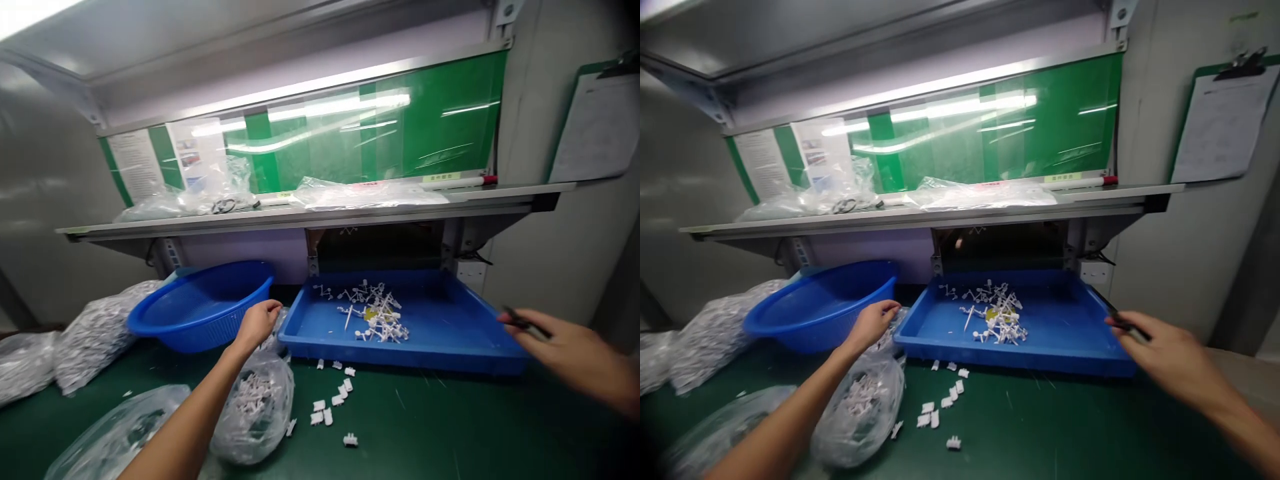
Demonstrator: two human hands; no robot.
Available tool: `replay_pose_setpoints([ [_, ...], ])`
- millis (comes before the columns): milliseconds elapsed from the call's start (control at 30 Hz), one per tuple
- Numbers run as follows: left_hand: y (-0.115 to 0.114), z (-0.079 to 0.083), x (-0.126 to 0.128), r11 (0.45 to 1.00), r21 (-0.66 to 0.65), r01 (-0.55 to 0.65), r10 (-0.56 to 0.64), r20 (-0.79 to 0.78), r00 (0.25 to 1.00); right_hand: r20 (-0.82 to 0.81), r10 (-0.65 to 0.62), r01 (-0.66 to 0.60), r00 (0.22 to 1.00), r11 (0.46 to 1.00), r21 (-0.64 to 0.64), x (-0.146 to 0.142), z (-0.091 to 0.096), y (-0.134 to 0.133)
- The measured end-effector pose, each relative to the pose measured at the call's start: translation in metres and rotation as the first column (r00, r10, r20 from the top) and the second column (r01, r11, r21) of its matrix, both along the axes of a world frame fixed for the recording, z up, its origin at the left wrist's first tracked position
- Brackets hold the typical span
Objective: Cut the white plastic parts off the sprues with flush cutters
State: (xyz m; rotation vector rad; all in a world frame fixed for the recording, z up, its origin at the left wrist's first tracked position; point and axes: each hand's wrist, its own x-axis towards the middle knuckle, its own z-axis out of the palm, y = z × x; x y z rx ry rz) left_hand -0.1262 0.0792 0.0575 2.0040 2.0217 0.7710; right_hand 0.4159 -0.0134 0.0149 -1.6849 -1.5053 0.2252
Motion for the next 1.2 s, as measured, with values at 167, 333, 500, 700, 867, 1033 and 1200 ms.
replay_pose_setpoints([
  [167,0.064,-0.009,0.101,0.944,-0.063,0.325,-0.330,-0.138,0.934,0.130,0.294,-0.308,0.947,0.946,0.104,-0.064,-0.040,0.023],
  [333,0.112,-0.031,0.158,0.913,-0.256,0.317,-0.366,-0.171,0.915,0.390,0.464,-0.582,0.796,0.764,0.279,-0.083,-0.058,0.011],
  [500,0.075,-0.009,0.174,0.891,-0.243,0.383,-0.392,0.014,0.920,0.255,0.534,-0.589,0.806,0.765,0.262,-0.084,-0.038,-0.006],
  [700,-0.067,-0.008,0.194,0.855,-0.120,0.504,-0.302,0.674,0.674,0.065,0.508,-0.506,0.859,0.861,-0.050,-0.120,-0.025,-0.028],
  [867,-0.126,-0.041,0.208,0.831,-0.118,0.543,-0.190,0.857,0.478,0.124,0.495,-0.489,0.860,0.869,-0.080,-0.134,-0.025,-0.038],
  [1033,-0.130,-0.048,0.205,0.801,-0.096,0.591,-0.204,0.885,0.419,0.157,0.508,-0.504,0.847,0.861,-0.067,-0.139,-0.026,-0.039],
  [1200,-0.133,-0.049,0.204,0.784,-0.065,0.617,-0.235,0.889,0.393,0.166,0.541,-0.537,0.825,0.841,-0.072,-0.142,-0.030,-0.039],
])
